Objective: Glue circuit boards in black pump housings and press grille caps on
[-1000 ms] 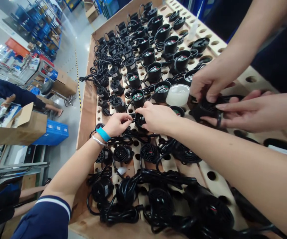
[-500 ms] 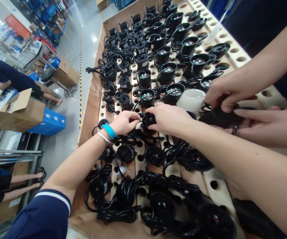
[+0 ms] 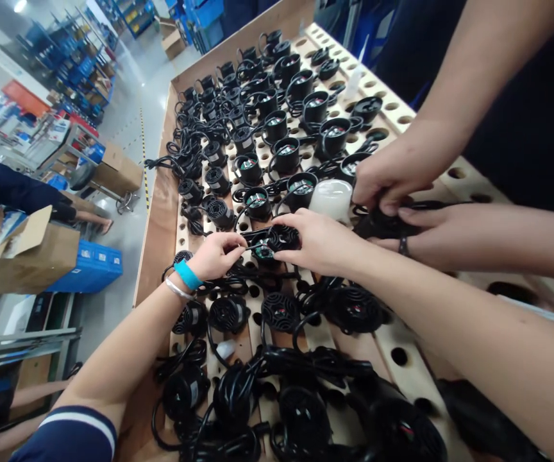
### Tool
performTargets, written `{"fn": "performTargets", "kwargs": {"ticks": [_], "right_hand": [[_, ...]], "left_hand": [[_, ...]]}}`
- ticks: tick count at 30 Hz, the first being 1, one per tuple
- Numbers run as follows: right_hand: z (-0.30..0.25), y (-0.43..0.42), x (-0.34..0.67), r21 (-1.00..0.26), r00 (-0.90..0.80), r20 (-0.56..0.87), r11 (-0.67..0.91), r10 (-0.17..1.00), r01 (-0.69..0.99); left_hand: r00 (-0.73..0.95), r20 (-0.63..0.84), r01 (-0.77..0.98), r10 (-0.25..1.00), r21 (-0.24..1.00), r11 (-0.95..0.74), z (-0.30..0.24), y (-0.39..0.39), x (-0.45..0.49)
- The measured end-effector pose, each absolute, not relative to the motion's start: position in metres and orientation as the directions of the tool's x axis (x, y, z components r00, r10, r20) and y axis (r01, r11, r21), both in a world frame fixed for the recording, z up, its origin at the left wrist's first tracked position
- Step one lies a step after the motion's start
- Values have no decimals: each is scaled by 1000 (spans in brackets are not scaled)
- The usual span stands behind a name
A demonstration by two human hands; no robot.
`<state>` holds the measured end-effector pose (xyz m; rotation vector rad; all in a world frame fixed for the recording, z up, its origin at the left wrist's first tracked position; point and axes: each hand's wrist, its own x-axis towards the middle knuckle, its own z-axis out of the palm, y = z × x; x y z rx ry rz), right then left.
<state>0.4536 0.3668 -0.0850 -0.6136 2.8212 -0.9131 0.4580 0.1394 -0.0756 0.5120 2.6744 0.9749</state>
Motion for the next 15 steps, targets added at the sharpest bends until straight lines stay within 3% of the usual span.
{"fn": "performTargets", "kwargs": {"ticks": [9, 15], "right_hand": [[-97, 366, 458, -589, -919, 42, 733, -392, -339], [-83, 359, 457, -542, -907, -16, 766, -422, -347]], "left_hand": [[-917, -112, 223, 383, 653, 724, -72, 140, 459], [-913, -135, 220, 386, 633, 742, -70, 141, 457]]}}
